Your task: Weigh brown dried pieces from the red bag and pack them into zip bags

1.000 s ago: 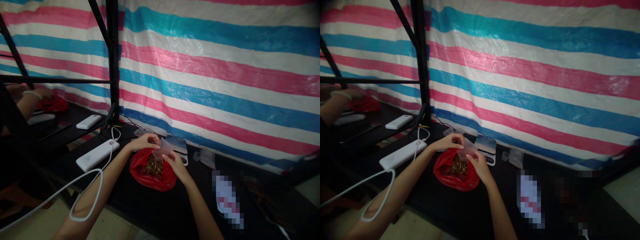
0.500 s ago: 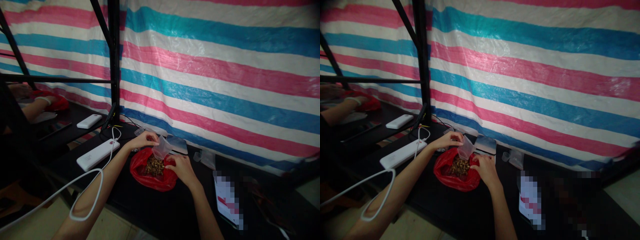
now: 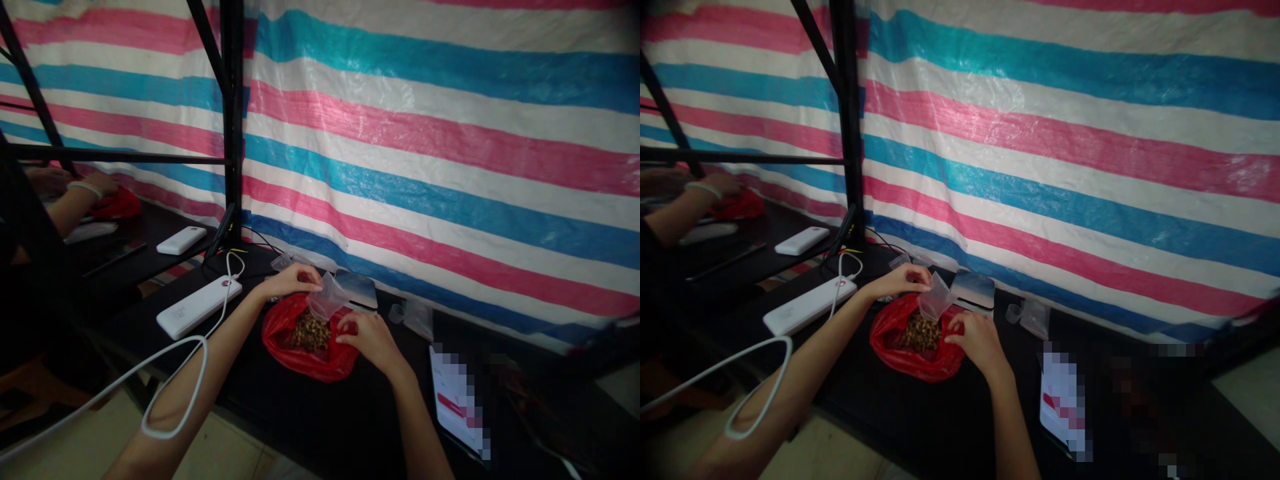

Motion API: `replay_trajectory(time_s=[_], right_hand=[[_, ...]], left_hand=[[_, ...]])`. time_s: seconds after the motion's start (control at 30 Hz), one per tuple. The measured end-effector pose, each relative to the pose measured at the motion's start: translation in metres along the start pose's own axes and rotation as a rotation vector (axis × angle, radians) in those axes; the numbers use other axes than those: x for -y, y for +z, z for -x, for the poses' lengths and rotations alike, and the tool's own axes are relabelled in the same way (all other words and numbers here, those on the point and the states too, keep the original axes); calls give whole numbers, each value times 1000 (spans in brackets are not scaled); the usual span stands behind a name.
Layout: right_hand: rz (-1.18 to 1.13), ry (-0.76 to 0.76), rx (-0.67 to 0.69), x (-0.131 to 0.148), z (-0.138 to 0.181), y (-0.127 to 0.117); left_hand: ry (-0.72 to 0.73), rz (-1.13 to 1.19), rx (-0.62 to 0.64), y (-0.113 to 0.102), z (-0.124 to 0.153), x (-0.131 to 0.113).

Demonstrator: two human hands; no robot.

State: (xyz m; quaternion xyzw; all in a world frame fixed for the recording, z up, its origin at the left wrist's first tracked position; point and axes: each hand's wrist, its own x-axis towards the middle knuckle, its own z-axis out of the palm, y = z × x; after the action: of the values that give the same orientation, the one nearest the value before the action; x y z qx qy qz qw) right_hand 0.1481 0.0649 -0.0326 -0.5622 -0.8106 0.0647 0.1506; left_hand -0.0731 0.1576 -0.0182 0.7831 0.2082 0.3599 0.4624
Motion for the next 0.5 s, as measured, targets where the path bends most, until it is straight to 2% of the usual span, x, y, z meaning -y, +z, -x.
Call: replay_trajectory(time_s=[0.13,0.4,0.5], right_hand=[[14,-18,26,3,2,6],[-250,-45,-173,9,-5,-1],[-186,-79,-170,16,-7,5]], left_hand=[[6,-12,-5,1,0,-1],[-23,-6,-51,1,2,-11],[-22,-2,-62,0,1,-11]])
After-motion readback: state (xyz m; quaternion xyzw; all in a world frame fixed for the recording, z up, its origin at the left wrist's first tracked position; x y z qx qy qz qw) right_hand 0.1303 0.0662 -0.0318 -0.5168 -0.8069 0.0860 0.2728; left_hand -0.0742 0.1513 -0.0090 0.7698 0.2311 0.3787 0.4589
